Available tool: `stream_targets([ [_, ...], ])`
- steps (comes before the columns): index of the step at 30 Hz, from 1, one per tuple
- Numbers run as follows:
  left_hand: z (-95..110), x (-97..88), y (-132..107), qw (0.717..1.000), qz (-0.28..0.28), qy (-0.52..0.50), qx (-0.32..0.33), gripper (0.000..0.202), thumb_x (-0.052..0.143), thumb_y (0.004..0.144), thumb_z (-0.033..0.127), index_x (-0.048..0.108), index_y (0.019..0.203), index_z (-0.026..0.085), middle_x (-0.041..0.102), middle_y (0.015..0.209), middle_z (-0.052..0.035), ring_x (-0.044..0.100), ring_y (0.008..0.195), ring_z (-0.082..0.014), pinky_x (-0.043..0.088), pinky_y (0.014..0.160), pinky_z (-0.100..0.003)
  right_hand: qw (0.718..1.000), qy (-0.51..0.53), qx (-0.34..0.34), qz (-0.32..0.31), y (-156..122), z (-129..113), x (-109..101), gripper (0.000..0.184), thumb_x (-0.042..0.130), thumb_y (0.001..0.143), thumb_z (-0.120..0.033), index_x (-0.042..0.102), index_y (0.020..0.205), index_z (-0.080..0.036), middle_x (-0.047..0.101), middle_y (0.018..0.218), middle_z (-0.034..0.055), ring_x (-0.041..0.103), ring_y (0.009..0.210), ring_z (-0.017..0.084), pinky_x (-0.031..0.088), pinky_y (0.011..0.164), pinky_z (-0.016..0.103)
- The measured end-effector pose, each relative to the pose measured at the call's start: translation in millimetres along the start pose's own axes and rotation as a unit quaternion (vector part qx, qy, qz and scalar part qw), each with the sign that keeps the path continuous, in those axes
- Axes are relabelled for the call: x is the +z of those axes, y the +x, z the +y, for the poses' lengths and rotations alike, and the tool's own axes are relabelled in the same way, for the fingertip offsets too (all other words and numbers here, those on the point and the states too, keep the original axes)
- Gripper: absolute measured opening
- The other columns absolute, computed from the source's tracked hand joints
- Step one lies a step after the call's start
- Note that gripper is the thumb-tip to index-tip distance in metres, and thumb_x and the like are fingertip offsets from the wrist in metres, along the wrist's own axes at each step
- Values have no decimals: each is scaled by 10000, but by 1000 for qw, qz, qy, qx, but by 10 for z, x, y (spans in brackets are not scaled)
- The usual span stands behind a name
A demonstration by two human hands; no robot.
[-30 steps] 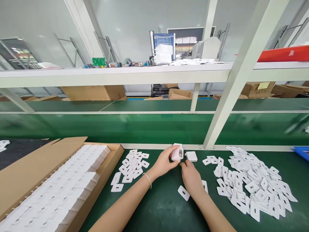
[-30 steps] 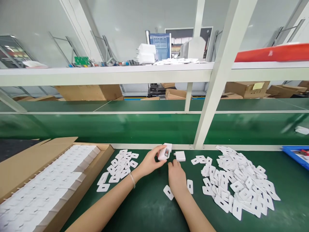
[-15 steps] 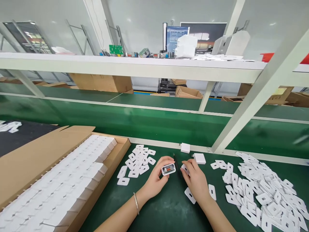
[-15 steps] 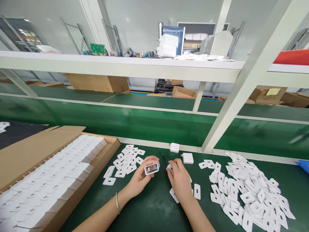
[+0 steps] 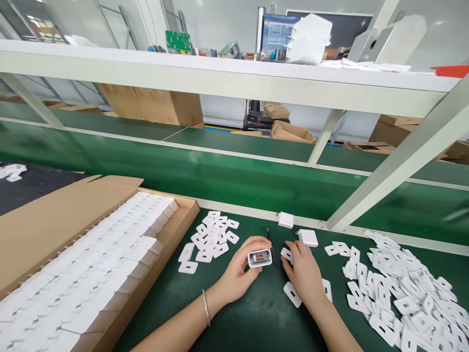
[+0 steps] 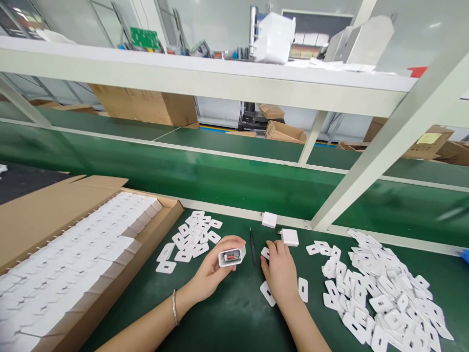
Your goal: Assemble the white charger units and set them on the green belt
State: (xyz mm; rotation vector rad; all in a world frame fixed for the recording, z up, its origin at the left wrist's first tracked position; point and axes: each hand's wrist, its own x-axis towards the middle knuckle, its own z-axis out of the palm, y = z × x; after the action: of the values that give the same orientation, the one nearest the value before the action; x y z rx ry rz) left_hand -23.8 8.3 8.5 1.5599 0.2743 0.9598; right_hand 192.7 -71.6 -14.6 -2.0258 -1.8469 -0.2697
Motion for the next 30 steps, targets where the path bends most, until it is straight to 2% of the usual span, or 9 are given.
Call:
stream_targets([
  [3,-2,16,-10,997,-1,-77,-9,340,592,1010,238,661,1336,305,552,1324,-102,586,755,-113,537,690,-268,1000,-14,18,-8,-24,32,4,219,623,940,-197,640,1158,-189,673,1067,126,679,971,329,578,766,425],
  [6,8,28,-9,994,0,-108,-5,314,632,1004,294,682,1313,293,569,1297,-100,583,714,-100,531,665,-263,999,-20,18,-17,-30,58,5,132,620,934,-162,649,1061,-188,679,1019,116,671,931,316,563,752,416],
  [9,30,23,-2,995,-2,-95,5,307,641,1003,324,689,1304,291,593,1291,-108,634,835,-161,545,690,-276,1000,-14,9,-14,-14,63,-17,73,604,946,-162,636,1004,-193,687,965,100,668,882,295,547,739,404],
  [13,65,-1,1,999,-11,-12,34,292,636,1009,323,704,1291,299,623,1307,-115,623,1152,-273,552,905,-374,1000,3,13,20,21,3,-108,83,572,984,-211,618,1052,-195,699,928,85,670,838,282,518,699,387],
  [18,81,-11,-17,998,-20,36,42,293,596,1023,263,708,1284,335,595,1369,-101,613,1209,-277,545,973,-417,996,33,35,78,45,-96,-228,136,541,1013,-268,602,1115,-201,693,995,93,649,894,284,513,719,378],
  [22,78,3,-30,997,-20,62,46,334,576,1010,189,687,1289,334,587,1371,-97,593,1257,-277,539,1009,-420,998,-6,18,61,45,-76,-190,173,543,997,-230,642,1127,-171,680,1030,125,619,933,307,521,780,419],
  [25,48,32,-29,994,15,105,37,380,548,994,127,643,1313,311,586,1338,-105,593,1267,-271,531,1037,-424,999,-23,-9,36,54,-99,-113,277,574,998,-252,656,1248,-164,683,1119,152,616,1014,330,520,835,452],
  [27,6,51,-29,986,62,148,39,408,527,978,86,612,1317,295,580,1323,-109,595,1269,-264,535,1033,-419,998,-22,-51,10,63,-163,-64,348,606,1001,-282,642,1342,-223,691,1214,139,608,1119,345,494,935,504],
  [30,-61,60,-40,967,120,216,63,433,532,938,42,589,1301,271,580,1295,-112,609,1250,-259,557,991,-404,994,-21,-107,-18,68,-280,1,304,589,1013,-219,677,1295,-290,706,1274,91,590,1220,332,381,1098,588],
])
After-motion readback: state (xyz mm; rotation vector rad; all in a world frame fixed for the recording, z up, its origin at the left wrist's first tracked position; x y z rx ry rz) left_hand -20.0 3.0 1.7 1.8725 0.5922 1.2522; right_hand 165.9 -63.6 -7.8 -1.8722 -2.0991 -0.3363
